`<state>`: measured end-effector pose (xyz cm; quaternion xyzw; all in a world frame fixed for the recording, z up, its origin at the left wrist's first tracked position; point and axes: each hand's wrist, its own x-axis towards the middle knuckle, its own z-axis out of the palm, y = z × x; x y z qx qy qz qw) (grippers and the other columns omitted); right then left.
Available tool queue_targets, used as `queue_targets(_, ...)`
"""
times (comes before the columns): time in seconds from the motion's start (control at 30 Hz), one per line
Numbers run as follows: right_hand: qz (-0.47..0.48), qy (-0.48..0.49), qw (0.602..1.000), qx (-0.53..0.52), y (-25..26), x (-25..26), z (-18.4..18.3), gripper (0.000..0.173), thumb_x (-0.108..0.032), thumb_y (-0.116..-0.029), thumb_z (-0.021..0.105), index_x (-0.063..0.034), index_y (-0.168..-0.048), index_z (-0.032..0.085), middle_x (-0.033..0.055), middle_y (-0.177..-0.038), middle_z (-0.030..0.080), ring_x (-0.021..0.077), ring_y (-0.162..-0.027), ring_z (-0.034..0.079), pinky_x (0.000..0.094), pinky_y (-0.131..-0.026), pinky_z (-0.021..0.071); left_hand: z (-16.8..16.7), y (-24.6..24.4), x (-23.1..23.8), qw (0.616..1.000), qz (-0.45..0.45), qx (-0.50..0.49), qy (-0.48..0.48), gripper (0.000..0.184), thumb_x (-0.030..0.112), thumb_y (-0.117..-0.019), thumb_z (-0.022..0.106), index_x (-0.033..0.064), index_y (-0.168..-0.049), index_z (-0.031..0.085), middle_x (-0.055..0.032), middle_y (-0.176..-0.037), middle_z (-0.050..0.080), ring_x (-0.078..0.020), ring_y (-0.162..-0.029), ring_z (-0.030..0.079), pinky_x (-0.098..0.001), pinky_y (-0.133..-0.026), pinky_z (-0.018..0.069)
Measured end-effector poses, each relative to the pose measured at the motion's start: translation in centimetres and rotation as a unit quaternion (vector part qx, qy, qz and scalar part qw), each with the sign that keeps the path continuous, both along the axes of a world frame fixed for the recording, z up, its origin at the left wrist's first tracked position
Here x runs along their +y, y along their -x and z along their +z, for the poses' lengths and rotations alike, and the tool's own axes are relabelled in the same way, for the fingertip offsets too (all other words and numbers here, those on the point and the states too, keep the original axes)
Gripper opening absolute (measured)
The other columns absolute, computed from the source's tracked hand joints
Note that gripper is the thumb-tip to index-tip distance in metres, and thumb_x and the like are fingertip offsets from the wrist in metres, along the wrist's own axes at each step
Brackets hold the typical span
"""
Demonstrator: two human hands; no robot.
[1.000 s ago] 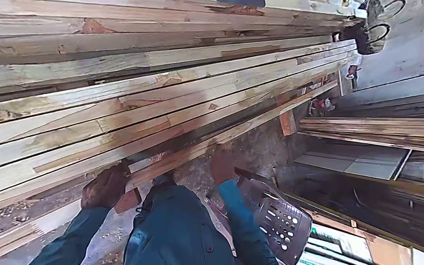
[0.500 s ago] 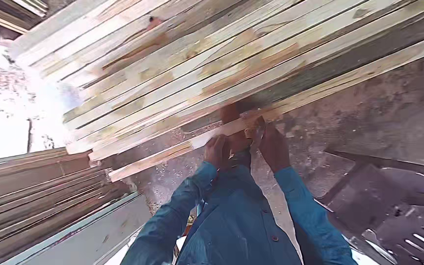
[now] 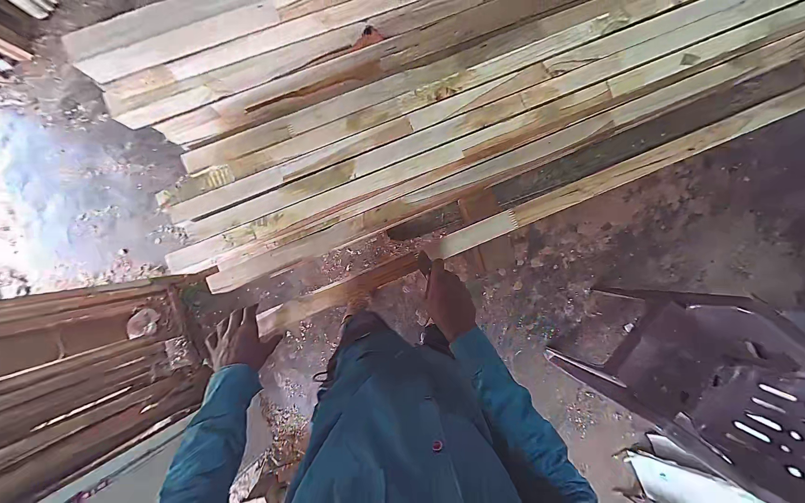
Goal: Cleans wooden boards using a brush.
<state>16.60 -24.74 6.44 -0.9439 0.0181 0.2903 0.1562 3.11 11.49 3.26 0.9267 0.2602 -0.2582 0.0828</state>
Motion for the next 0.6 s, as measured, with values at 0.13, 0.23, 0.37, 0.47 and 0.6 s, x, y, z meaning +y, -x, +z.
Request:
queue_targets(0.13,-0.086,0.063,0.994,0.022,0.2,3.5,2.2,0.035,-0.019,-0.1022,0.057,-0.0072,-0.134,0.051,0.0216,-0.105,0.069,0.0421,-0.095,0.071,0.0581,-0.073,0.0572,-2.0,-2.1,4.7,0.982,-0.146,0.090,0.075,0.058,0.032,-0.0854,0.084,0.0045,-0.132,0.062,-0.0245,-0.130,0.064,-0.0463,-0.121,0.062,-0.0681,-0.101,0.0470)
queue_targets(0.23,-0.117,0.084,0.990,0.000,2.2,8.1,2.3,0.038,-0.016,-0.1014,0.058,-0.0025,-0.137,0.051,0.0264,-0.107,0.067,0.0458,-0.091,0.070,0.0610,-0.072,0.0575,-2.3,-2.3,5.7,0.968,-0.189,0.113,0.117,0.058,0.036,-0.0875,0.080,0.0031,-0.132,0.063,-0.0257,-0.129,0.064,-0.0475,-0.119,0.063,-0.0688,-0.096,0.0486)
queue_targets(0.37,-0.081,0.091,0.992,0.045,3.6,10.7,2.1,0.044,-0.017,-0.0994,0.062,-0.0068,-0.141,0.053,0.0251,-0.112,0.068,0.0448,-0.095,0.070,0.0615,-0.076,0.0572,-2.1,-2.2,7.0,0.959,-0.214,0.117,0.142,0.052,0.036,-0.0864,0.078,0.0028,-0.125,0.065,-0.0251,-0.125,0.065,-0.0472,-0.117,0.063,-0.0700,-0.091,0.0500)
queue_targets(0.47,-0.129,0.153,0.979,0.045,1.5,7.9,2.4,0.036,-0.022,-0.1017,0.058,-0.0047,-0.133,0.056,0.0247,-0.109,0.070,0.0442,-0.099,0.070,0.0620,-0.079,0.0562,-2.8,-1.2,6.7,0.961,-0.209,0.084,0.158,0.053,0.035,-0.0853,0.080,0.0028,-0.125,0.065,-0.0253,-0.122,0.067,-0.0470,-0.114,0.065,-0.0698,-0.090,0.0511)
queue_targets(0.6,-0.052,0.160,0.985,0.044,4.2,12.1,2.6,0.035,-0.018,-0.1022,0.056,-0.0057,-0.135,0.055,0.0233,-0.111,0.069,0.0431,-0.097,0.071,0.0614,-0.078,0.0569,-4.0,0.1,7.3,0.960,-0.220,0.033,0.172,0.055,0.038,-0.0809,0.083,0.0027,-0.119,0.067,-0.0240,-0.116,0.069,-0.0456,-0.107,0.068,-0.0676,-0.088,0.0527)
